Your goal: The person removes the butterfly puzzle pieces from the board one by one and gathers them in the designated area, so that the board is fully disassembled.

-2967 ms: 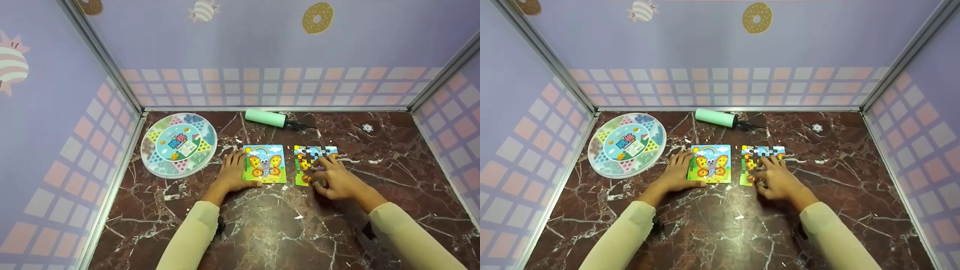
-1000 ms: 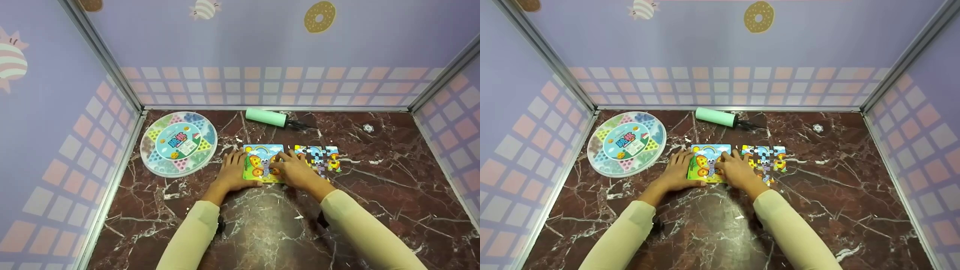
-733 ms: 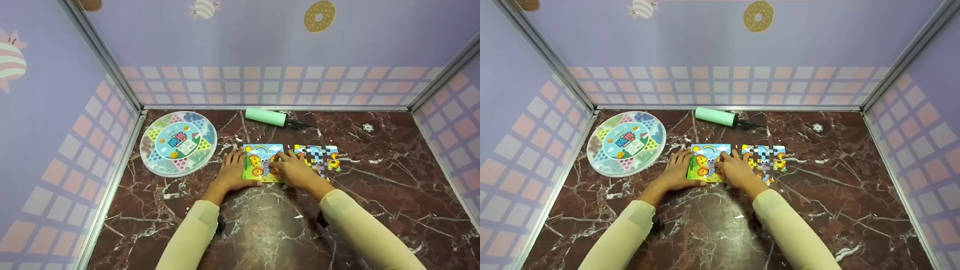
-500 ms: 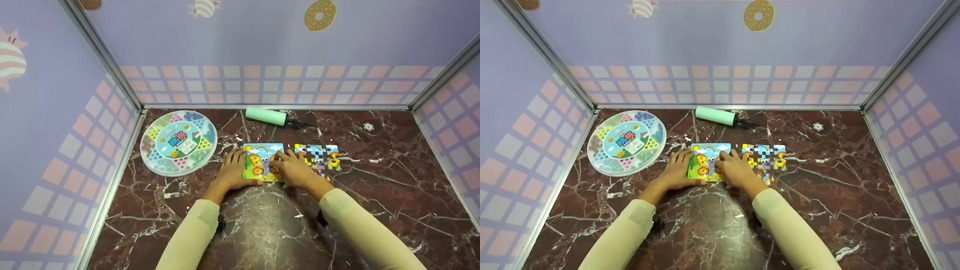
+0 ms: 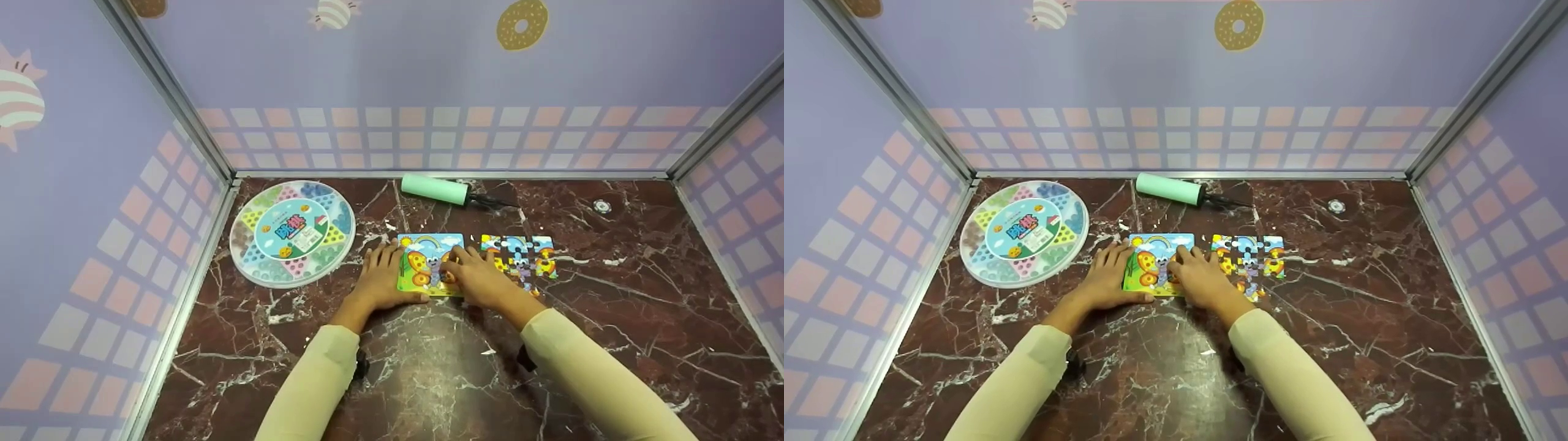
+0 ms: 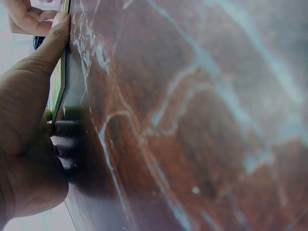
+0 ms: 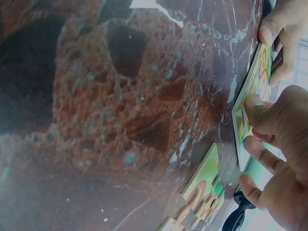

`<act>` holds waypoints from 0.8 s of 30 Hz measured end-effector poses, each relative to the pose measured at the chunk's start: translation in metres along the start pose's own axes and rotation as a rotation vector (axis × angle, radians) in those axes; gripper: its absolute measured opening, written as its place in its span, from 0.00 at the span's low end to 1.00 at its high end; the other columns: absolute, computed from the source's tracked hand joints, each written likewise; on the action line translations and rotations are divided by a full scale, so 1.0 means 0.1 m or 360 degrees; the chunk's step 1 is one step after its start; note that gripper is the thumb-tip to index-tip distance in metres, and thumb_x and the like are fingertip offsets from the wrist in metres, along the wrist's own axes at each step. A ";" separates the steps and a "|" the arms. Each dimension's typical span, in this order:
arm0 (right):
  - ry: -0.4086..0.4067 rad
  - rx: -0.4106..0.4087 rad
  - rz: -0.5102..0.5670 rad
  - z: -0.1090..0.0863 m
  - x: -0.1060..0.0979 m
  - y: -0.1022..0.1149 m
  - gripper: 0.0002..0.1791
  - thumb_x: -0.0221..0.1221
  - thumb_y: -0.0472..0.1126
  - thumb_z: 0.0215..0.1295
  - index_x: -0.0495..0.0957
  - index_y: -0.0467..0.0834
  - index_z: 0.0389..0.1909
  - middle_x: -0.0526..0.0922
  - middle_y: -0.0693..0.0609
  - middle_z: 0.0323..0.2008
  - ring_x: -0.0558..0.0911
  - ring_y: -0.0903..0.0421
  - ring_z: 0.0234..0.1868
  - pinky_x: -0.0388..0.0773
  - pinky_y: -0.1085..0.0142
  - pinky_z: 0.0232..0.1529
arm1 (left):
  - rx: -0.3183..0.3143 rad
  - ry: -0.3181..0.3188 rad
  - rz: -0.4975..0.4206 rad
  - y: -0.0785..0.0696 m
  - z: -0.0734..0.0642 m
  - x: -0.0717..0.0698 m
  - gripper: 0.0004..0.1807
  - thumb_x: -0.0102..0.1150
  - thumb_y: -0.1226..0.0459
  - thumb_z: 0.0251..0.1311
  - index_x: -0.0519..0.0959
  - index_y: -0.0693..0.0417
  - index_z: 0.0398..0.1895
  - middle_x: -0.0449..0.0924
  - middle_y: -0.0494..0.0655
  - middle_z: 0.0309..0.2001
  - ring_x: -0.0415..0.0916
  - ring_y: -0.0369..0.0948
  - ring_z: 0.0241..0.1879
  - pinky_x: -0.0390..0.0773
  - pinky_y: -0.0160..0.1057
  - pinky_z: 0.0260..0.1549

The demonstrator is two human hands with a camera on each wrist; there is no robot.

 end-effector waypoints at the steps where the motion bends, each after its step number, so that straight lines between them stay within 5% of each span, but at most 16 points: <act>1: 0.0001 -0.0007 0.0000 0.00 0.00 0.01 0.19 0.75 0.41 0.68 0.85 0.47 0.59 0.78 0.44 0.57 0.78 0.41 0.55 0.80 0.31 0.55 | 0.0000 -0.0004 -0.0002 0.00 0.00 0.00 0.70 0.74 0.28 0.56 0.52 0.54 0.91 0.41 0.55 0.92 0.37 0.59 0.92 0.37 0.64 0.90; 13: -0.0005 -0.0058 -0.0007 -0.02 0.00 0.03 0.21 0.75 0.39 0.68 0.85 0.47 0.60 0.77 0.41 0.58 0.79 0.39 0.54 0.81 0.36 0.50 | 0.0024 -0.0017 -0.0009 0.02 0.02 0.03 0.69 0.75 0.30 0.56 0.53 0.57 0.90 0.41 0.59 0.92 0.37 0.61 0.91 0.35 0.64 0.89; 24: -0.0042 -0.0248 -0.0148 -0.09 -0.01 0.00 0.34 0.83 0.37 0.53 0.85 0.44 0.63 0.78 0.38 0.62 0.76 0.39 0.53 0.80 0.39 0.48 | -0.0014 0.0004 0.0004 0.02 0.01 0.02 0.70 0.73 0.27 0.56 0.52 0.53 0.91 0.40 0.54 0.93 0.35 0.58 0.92 0.36 0.62 0.90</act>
Point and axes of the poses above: each hand's wrist, its own z-axis towards the middle knuckle, its own x-axis out of the palm, y = z × x, the point moved 1 cm from there along z, towards the middle knuckle
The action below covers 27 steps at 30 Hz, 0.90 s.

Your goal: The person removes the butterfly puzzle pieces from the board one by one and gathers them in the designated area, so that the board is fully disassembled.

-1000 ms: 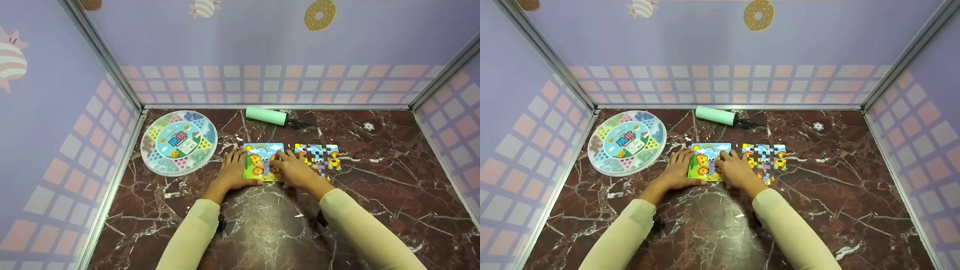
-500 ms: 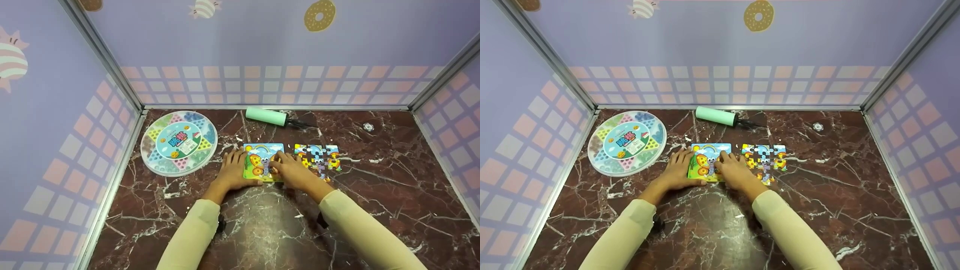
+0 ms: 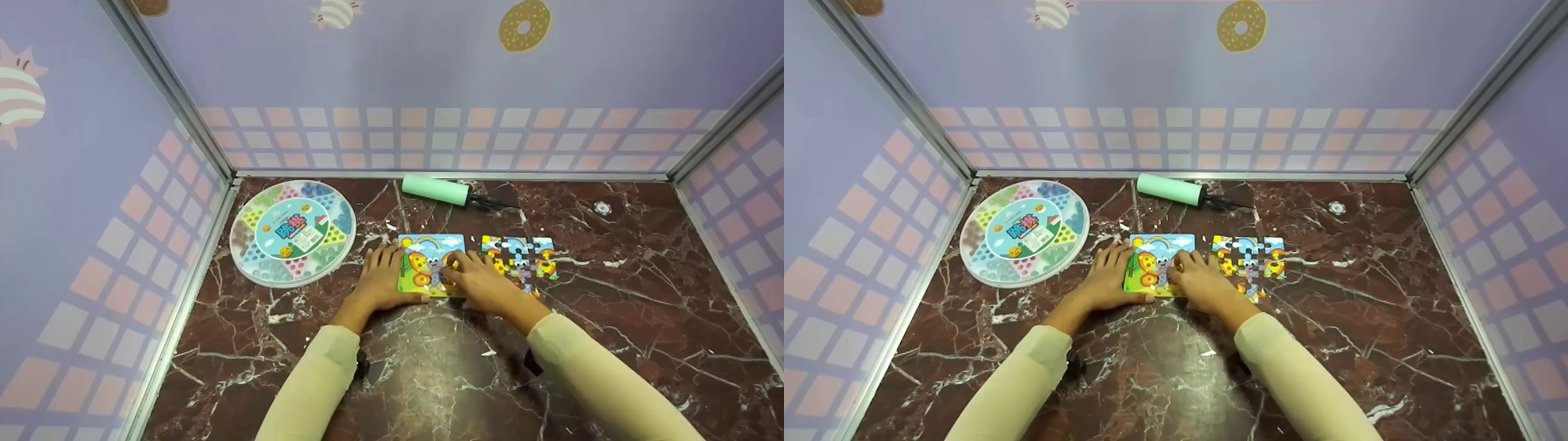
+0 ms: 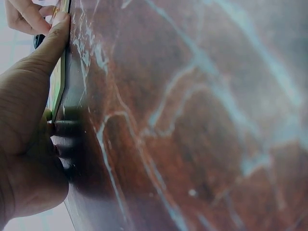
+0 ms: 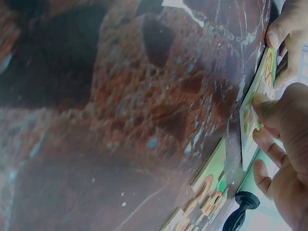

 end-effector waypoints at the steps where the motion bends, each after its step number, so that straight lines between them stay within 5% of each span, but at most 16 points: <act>1: -0.0006 -0.0013 -0.0012 -0.01 -0.01 0.00 0.34 0.84 0.37 0.53 0.85 0.45 0.63 0.78 0.38 0.62 0.75 0.40 0.53 0.80 0.39 0.48 | -0.0002 0.0001 -0.0006 0.00 0.00 0.00 0.70 0.73 0.27 0.56 0.52 0.53 0.91 0.40 0.54 0.93 0.35 0.58 0.92 0.36 0.62 0.90; 10: -0.0041 -0.0070 -0.0049 -0.07 -0.02 -0.02 0.19 0.67 0.40 0.77 0.87 0.47 0.65 0.78 0.39 0.66 0.78 0.39 0.55 0.83 0.38 0.52 | 0.0017 0.0006 -0.0020 0.01 0.01 0.01 0.71 0.73 0.27 0.56 0.51 0.55 0.91 0.40 0.57 0.92 0.36 0.59 0.92 0.35 0.64 0.90; 17: -0.0115 -0.0144 -0.0154 -0.09 -0.01 -0.04 0.19 0.68 0.40 0.74 0.87 0.47 0.63 0.80 0.37 0.63 0.79 0.38 0.55 0.84 0.32 0.53 | 0.0003 0.0001 -0.0001 -0.02 -0.01 -0.01 0.70 0.73 0.27 0.56 0.52 0.54 0.91 0.41 0.56 0.92 0.37 0.59 0.92 0.36 0.63 0.90; 27: -0.0276 -0.0252 -0.0334 -0.13 0.02 -0.10 0.16 0.72 0.44 0.72 0.88 0.50 0.58 0.83 0.43 0.60 0.77 0.42 0.55 0.81 0.37 0.54 | 0.0004 0.0024 -0.0057 0.06 0.06 0.06 0.72 0.75 0.27 0.53 0.51 0.54 0.91 0.38 0.55 0.93 0.33 0.59 0.92 0.33 0.63 0.90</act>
Point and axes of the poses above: each hand's wrist, its own z-axis towards the middle knuckle, its own x-axis out of the palm, y = z × x, the point moved 1 cm from there along z, towards the middle knuckle
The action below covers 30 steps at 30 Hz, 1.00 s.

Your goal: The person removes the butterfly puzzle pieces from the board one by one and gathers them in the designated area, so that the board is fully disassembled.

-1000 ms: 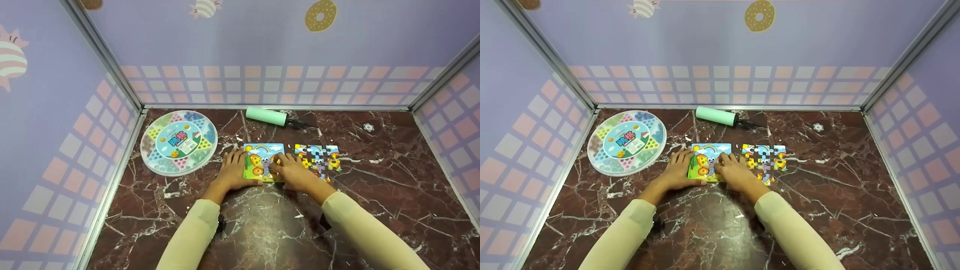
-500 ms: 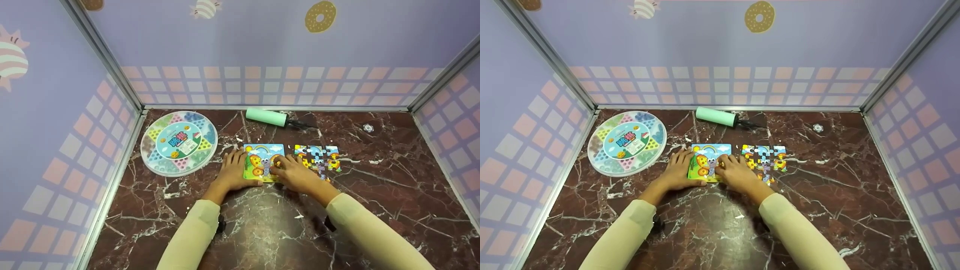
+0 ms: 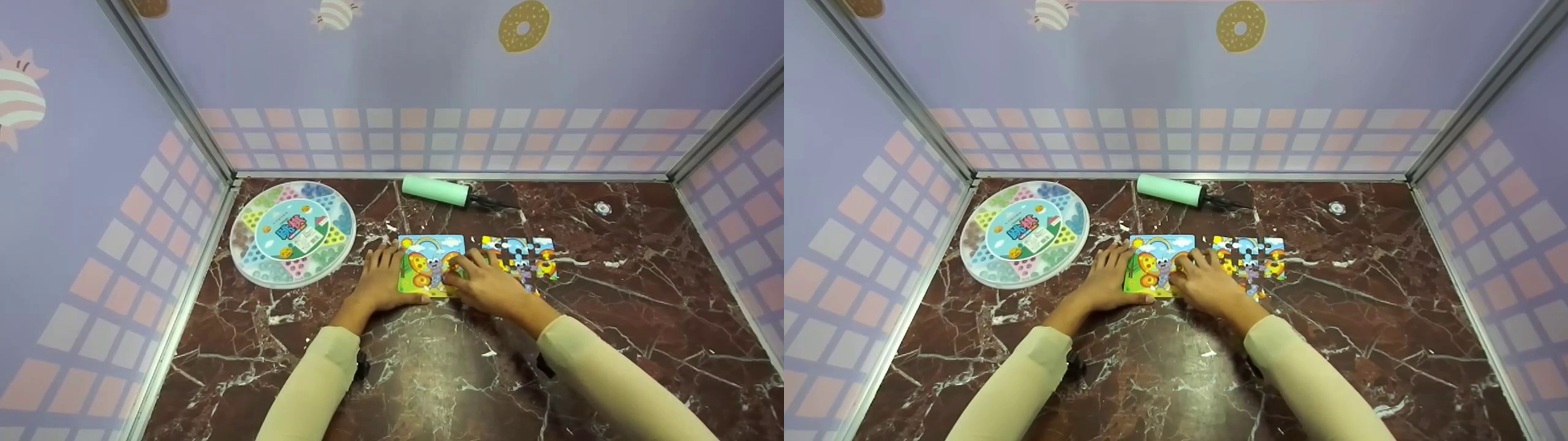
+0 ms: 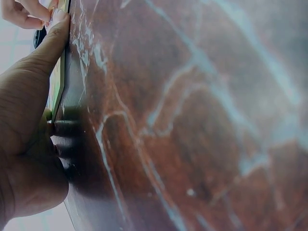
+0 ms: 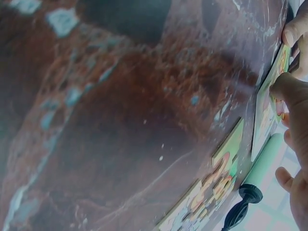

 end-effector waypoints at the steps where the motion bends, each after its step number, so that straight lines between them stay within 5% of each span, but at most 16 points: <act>1: 0.0005 0.0001 0.0000 -0.01 -0.01 -0.01 0.16 0.71 0.44 0.72 0.88 0.50 0.58 0.83 0.43 0.60 0.77 0.41 0.56 0.80 0.36 0.56 | 0.0005 -0.0005 -0.0002 0.01 0.00 0.01 0.73 0.75 0.27 0.53 0.50 0.54 0.91 0.38 0.55 0.93 0.33 0.58 0.92 0.34 0.63 0.90; 7: 0.0027 0.0020 0.0043 -0.09 -0.08 -0.08 0.15 0.70 0.45 0.74 0.89 0.50 0.59 0.84 0.42 0.60 0.79 0.39 0.60 0.79 0.32 0.62 | 0.0023 -0.0035 -0.0003 0.03 0.01 0.03 0.73 0.74 0.26 0.53 0.50 0.53 0.92 0.39 0.55 0.93 0.33 0.58 0.92 0.35 0.64 0.90; 14: -0.0044 0.0019 0.0068 -0.27 -0.13 -0.20 0.17 0.73 0.41 0.69 0.90 0.49 0.58 0.85 0.40 0.60 0.79 0.39 0.57 0.79 0.32 0.59 | 0.0042 -0.0036 0.0016 -0.01 -0.02 -0.01 0.71 0.73 0.28 0.56 0.51 0.55 0.91 0.41 0.58 0.92 0.35 0.60 0.91 0.37 0.65 0.89; 22: -0.0106 0.0027 0.0077 -0.55 -0.16 -0.35 0.20 0.76 0.48 0.66 0.91 0.48 0.57 0.85 0.40 0.58 0.79 0.37 0.57 0.81 0.34 0.55 | 0.0045 -0.0037 0.0023 -0.03 -0.03 -0.03 0.70 0.73 0.28 0.56 0.52 0.56 0.91 0.41 0.59 0.92 0.36 0.61 0.91 0.37 0.65 0.89; 30: -0.0151 0.0069 0.0130 -0.85 -0.23 -0.50 0.19 0.76 0.40 0.65 0.91 0.47 0.57 0.86 0.39 0.57 0.79 0.38 0.53 0.81 0.35 0.54 | 0.0029 -0.0018 0.0012 -0.02 -0.03 -0.02 0.70 0.73 0.29 0.56 0.51 0.54 0.91 0.40 0.57 0.92 0.35 0.60 0.91 0.35 0.65 0.89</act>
Point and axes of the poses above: each hand's wrist, its own z-axis towards the middle knuckle, its own x-axis out of the palm, y = z × x, the point moved 1 cm from there along z, towards the middle knuckle
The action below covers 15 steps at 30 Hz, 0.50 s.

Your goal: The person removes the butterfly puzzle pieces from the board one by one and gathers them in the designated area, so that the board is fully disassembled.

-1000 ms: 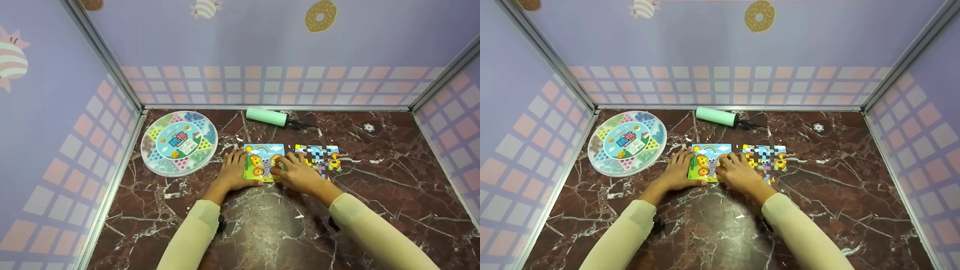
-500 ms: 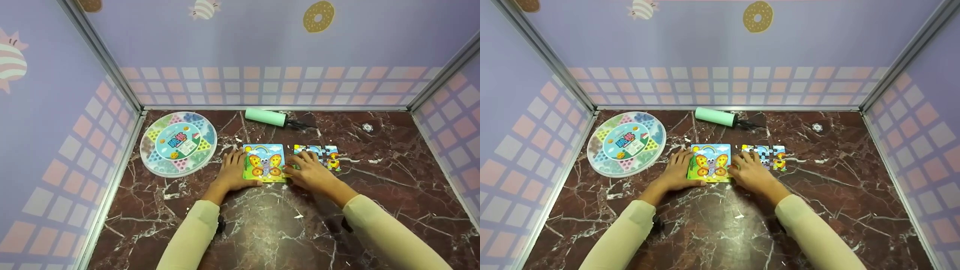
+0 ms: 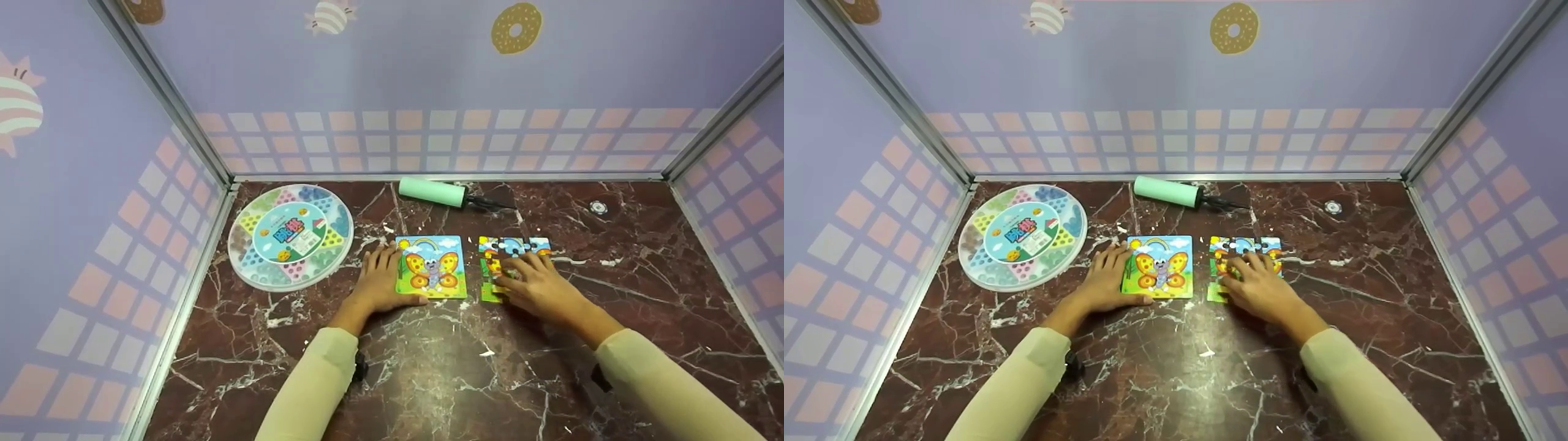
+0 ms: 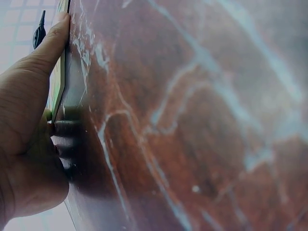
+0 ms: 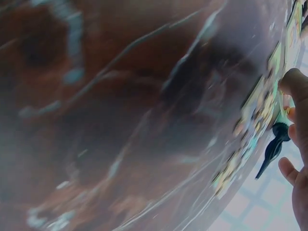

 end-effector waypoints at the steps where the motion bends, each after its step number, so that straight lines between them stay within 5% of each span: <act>1: -0.0001 0.0017 0.0011 -0.04 -0.01 -0.02 0.19 0.76 0.40 0.64 0.91 0.46 0.56 0.86 0.39 0.57 0.79 0.38 0.54 0.80 0.34 0.55 | 0.0001 -0.0002 0.0001 0.00 0.00 0.00 0.70 0.74 0.29 0.56 0.51 0.54 0.91 0.40 0.57 0.92 0.35 0.60 0.91 0.36 0.65 0.89; 15: 0.0068 0.0190 0.0021 -0.52 -0.21 -0.19 0.19 0.77 0.38 0.64 0.91 0.45 0.56 0.85 0.36 0.61 0.82 0.34 0.60 0.80 0.31 0.61 | -0.0004 -0.0002 -0.0019 0.05 0.07 0.05 0.72 0.75 0.27 0.53 0.52 0.55 0.91 0.41 0.56 0.92 0.35 0.60 0.91 0.33 0.62 0.90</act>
Point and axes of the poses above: each hand's wrist, its own z-axis towards the middle knuckle, its own x-axis out of the palm, y = z × x, the point moved 1 cm from there along z, towards the middle knuckle
